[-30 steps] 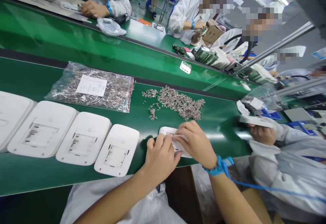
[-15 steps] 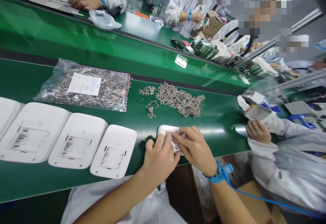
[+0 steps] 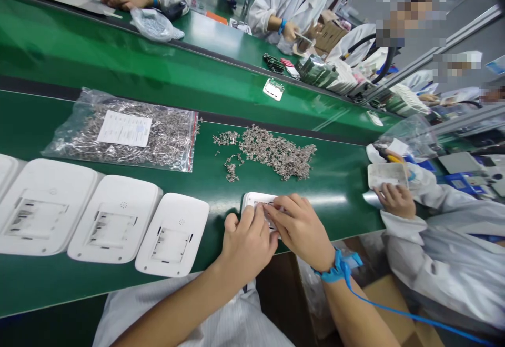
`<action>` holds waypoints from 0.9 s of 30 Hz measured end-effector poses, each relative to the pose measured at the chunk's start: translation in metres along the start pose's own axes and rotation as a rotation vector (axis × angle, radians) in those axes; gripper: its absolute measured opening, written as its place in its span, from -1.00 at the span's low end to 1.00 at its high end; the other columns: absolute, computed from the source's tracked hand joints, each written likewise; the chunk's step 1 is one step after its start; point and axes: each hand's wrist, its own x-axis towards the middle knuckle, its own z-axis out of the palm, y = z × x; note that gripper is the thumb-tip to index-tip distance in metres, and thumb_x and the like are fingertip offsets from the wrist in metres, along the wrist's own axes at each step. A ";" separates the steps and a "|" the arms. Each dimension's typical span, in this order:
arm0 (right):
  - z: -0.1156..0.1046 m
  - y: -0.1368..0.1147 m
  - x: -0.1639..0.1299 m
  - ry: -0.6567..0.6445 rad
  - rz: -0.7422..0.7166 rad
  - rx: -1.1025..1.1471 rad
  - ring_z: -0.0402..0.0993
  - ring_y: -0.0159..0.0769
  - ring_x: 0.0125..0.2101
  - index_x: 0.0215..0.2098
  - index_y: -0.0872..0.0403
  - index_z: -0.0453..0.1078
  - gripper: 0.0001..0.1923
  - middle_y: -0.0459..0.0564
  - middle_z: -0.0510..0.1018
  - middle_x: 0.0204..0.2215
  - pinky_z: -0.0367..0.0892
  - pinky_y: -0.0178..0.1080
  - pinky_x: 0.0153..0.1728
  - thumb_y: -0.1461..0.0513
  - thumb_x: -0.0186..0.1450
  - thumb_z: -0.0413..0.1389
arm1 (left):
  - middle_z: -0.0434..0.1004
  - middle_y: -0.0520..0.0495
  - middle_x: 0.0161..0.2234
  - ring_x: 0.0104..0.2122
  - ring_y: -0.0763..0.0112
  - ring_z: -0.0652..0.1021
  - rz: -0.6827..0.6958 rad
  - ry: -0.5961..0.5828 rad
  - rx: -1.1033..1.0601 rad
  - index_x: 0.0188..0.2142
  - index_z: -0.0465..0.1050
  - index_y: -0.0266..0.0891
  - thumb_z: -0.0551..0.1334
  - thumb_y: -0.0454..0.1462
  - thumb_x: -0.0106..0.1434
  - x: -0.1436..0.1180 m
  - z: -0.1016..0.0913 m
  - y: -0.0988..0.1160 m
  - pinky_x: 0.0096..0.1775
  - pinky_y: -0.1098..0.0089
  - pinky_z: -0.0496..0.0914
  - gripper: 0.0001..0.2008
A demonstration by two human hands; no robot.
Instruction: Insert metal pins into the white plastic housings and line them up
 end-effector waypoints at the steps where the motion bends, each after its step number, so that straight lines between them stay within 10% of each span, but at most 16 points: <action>1: 0.000 -0.001 0.000 0.000 -0.009 -0.022 0.24 -0.20 -0.25 -0.01 0.06 0.48 -0.74 0.08 0.49 -0.20 0.16 -0.13 -0.24 0.30 0.44 -0.01 | 0.56 -0.16 0.03 -0.06 0.19 0.45 0.003 -0.004 -0.004 -0.08 0.56 -0.34 0.22 -0.18 0.33 0.000 0.000 0.000 -0.26 0.10 0.18 -0.70; 27: 0.002 -0.011 0.001 0.028 0.009 -0.113 0.26 -0.17 -0.20 0.05 -0.02 0.46 -0.72 0.04 0.52 -0.18 0.06 -0.09 -0.24 0.28 0.41 0.06 | 0.56 -0.14 -0.23 -0.18 0.23 0.43 0.007 0.002 -0.071 -0.27 0.54 -0.30 0.24 -0.28 0.29 -0.001 -0.001 -0.004 -0.30 0.11 0.14 -0.87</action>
